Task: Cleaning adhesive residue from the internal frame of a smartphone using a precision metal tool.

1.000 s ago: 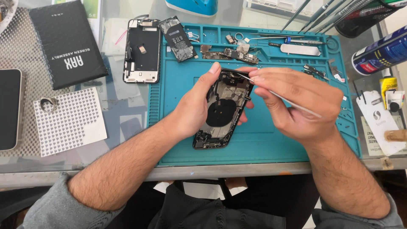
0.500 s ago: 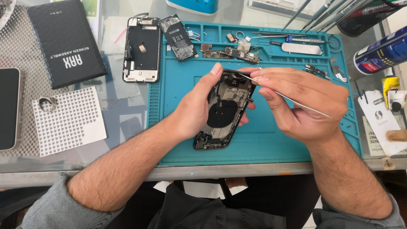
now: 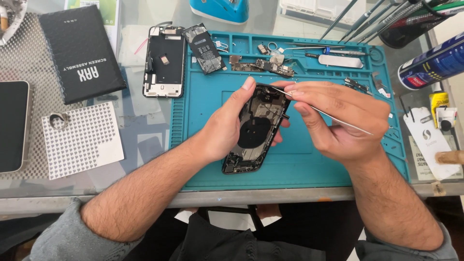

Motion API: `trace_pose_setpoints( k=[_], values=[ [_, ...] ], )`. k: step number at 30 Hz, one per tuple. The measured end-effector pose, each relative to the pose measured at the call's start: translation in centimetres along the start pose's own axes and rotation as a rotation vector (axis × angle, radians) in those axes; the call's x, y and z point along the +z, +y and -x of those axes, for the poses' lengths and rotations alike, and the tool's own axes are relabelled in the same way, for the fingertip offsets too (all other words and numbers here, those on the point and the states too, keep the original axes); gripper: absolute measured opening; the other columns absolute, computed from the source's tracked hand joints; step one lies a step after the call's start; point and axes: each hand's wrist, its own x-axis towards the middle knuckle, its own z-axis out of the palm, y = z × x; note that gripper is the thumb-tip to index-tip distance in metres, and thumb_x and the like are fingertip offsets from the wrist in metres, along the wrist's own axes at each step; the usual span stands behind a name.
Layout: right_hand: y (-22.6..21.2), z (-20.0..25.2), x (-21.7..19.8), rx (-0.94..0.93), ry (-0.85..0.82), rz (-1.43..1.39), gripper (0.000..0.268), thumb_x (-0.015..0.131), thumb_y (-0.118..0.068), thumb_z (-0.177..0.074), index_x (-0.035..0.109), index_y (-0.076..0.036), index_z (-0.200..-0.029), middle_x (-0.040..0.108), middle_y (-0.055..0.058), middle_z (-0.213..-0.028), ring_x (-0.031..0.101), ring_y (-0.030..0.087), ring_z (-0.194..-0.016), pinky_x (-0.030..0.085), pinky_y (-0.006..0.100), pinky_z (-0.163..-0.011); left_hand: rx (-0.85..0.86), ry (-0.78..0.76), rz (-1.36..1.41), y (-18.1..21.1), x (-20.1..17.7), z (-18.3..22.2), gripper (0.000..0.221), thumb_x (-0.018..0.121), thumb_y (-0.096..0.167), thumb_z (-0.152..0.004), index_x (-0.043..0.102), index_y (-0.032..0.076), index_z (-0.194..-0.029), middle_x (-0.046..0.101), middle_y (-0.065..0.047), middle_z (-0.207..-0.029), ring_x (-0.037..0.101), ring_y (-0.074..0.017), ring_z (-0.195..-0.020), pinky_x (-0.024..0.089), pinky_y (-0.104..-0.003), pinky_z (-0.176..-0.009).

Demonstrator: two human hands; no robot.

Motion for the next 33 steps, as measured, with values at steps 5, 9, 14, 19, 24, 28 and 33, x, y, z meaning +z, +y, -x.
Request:
trace_pose_setpoints(
  k=[5,9,14,19,24,28,33],
  values=[
    [0.03,0.04,0.02,0.007,0.003,-0.02,0.008,0.064,0.009,-0.1,0.069,0.015,-0.102,0.073,0.03,-0.098,0.079,0.046,-0.092,0.069,0.045,-0.083,0.011,-0.014,-0.002,-0.06,-0.04,0.0,0.079,0.031,0.062,-0.094,0.052,0.013,-0.152,0.072,-0.021,-0.1,0.072,-0.0316,-0.075,0.059,-0.038,-0.067],
    [-0.04,0.11,0.03,0.013,-0.004,-0.013,0.008,0.064,0.01,-0.1,0.069,0.014,-0.104,0.074,0.028,-0.102,0.079,0.046,-0.095,0.068,0.045,-0.086,0.029,-0.019,0.019,-0.34,-0.18,-0.13,0.079,0.031,0.061,-0.095,0.05,0.01,-0.153,0.072,-0.021,-0.101,0.071,-0.0313,-0.076,0.06,-0.041,-0.07],
    [-0.32,0.06,0.05,-0.004,-0.001,0.022,0.007,0.065,0.01,-0.099,0.071,0.013,-0.102,0.074,0.027,-0.1,0.079,0.043,-0.093,0.068,0.044,-0.085,0.03,-0.026,0.006,-0.28,-0.08,-0.03,0.079,0.031,0.062,-0.095,0.051,0.011,-0.152,0.072,-0.021,-0.102,0.071,-0.0303,-0.075,0.059,-0.039,-0.069],
    [-0.25,0.19,0.0,0.024,0.004,0.015,0.008,0.064,0.009,-0.1,0.071,0.011,-0.104,0.075,0.025,-0.102,0.079,0.042,-0.095,0.067,0.042,-0.085,0.038,-0.025,-0.018,-0.18,0.0,0.08,0.079,0.03,0.062,-0.095,0.051,0.012,-0.152,0.072,-0.019,-0.101,0.072,-0.0308,-0.077,0.06,-0.039,-0.069],
    [-0.33,0.1,0.08,0.022,0.003,0.001,0.009,0.062,0.007,-0.101,0.07,0.011,-0.104,0.074,0.024,-0.101,0.079,0.043,-0.095,0.067,0.042,-0.085,0.053,-0.02,-0.06,-0.07,0.12,0.13,0.079,0.029,0.062,-0.096,0.051,0.011,-0.152,0.072,-0.02,-0.1,0.072,-0.0292,-0.075,0.06,-0.037,-0.068],
    [-0.19,0.07,0.24,0.018,0.004,-0.005,0.008,0.062,0.009,-0.102,0.069,0.011,-0.106,0.075,0.023,-0.101,0.079,0.045,-0.096,0.066,0.043,-0.085,0.032,0.004,-0.02,-0.44,-0.12,-0.22,0.079,0.031,0.062,-0.095,0.051,0.011,-0.15,0.071,-0.021,-0.101,0.072,-0.0314,-0.074,0.059,-0.039,-0.065],
    [-0.49,-0.52,0.19,-0.065,-0.046,0.018,0.009,0.063,0.009,-0.099,0.069,0.016,-0.1,0.073,0.027,-0.098,0.076,0.042,-0.09,0.068,0.046,-0.086,0.113,0.003,-0.179,0.05,0.28,0.28,0.08,0.025,0.062,-0.096,0.054,0.008,-0.147,0.071,-0.013,-0.096,0.072,-0.0262,-0.072,0.06,-0.035,-0.062]
  ],
)
